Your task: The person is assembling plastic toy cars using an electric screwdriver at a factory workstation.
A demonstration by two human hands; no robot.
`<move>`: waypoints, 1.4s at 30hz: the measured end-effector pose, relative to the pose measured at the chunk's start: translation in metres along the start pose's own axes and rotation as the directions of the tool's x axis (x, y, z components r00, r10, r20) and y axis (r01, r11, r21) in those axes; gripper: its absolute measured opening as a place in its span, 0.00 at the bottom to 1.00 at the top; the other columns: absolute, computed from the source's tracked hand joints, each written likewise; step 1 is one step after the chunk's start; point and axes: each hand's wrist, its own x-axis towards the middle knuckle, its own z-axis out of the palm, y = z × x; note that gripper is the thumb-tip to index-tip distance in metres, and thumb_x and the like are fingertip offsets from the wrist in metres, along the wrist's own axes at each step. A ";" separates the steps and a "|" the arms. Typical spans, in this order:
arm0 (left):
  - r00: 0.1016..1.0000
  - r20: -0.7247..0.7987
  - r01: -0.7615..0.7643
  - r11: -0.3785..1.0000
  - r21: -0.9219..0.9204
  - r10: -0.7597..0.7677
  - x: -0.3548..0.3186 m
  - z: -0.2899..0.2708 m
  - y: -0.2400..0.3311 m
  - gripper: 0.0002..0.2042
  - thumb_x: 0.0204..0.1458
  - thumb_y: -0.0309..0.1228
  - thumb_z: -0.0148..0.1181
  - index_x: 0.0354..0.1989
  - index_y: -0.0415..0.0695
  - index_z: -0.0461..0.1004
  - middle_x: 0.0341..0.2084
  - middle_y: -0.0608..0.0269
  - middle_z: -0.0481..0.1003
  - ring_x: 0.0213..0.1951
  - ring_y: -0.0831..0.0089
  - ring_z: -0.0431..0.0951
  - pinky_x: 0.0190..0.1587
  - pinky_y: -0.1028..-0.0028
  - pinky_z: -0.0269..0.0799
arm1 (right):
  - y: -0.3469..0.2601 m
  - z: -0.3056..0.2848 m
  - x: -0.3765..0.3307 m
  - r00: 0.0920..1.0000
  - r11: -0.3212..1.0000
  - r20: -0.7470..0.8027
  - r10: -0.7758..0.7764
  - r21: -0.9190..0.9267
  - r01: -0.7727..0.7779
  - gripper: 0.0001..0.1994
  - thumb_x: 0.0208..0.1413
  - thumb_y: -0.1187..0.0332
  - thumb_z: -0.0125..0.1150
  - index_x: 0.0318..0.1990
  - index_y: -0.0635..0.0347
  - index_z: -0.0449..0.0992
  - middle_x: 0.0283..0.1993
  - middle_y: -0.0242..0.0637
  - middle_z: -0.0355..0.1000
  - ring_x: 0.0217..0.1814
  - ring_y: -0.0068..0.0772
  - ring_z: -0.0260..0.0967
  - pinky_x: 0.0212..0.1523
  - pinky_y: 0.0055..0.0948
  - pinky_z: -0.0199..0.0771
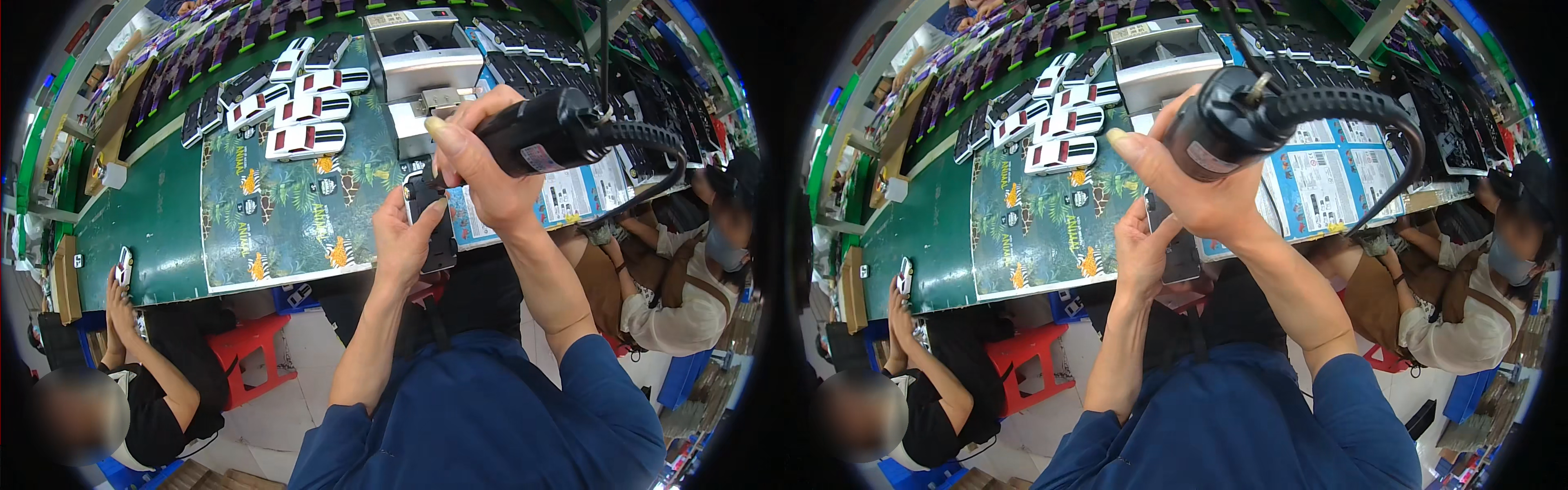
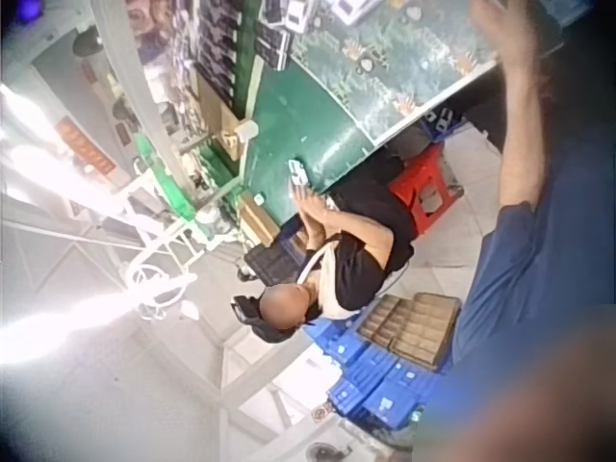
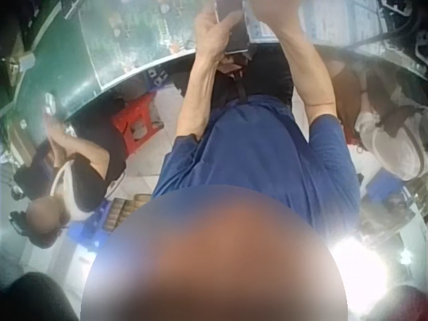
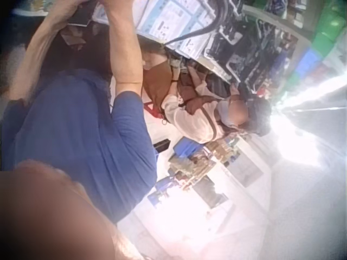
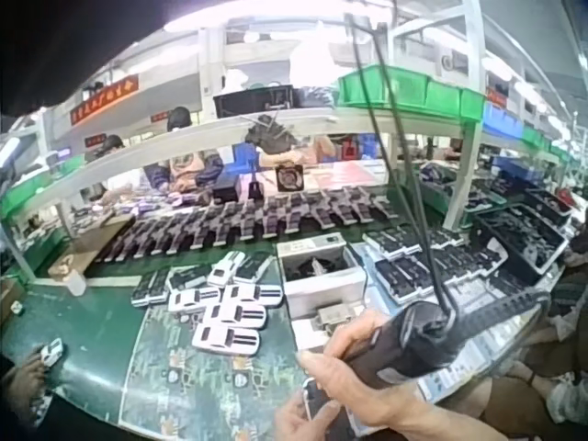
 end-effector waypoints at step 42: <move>0.997 0.009 0.073 0.905 -0.418 -0.076 0.006 -0.022 0.002 0.31 0.50 0.14 0.58 0.65 0.46 0.59 0.46 0.49 0.74 0.43 0.61 0.80 0.44 0.60 0.83 | 0.008 -0.024 0.044 0.999 0.979 0.034 0.007 -0.206 0.000 0.08 0.53 0.71 0.70 0.29 0.63 0.76 0.16 0.28 0.68 0.14 0.17 0.64 0.18 0.17 0.63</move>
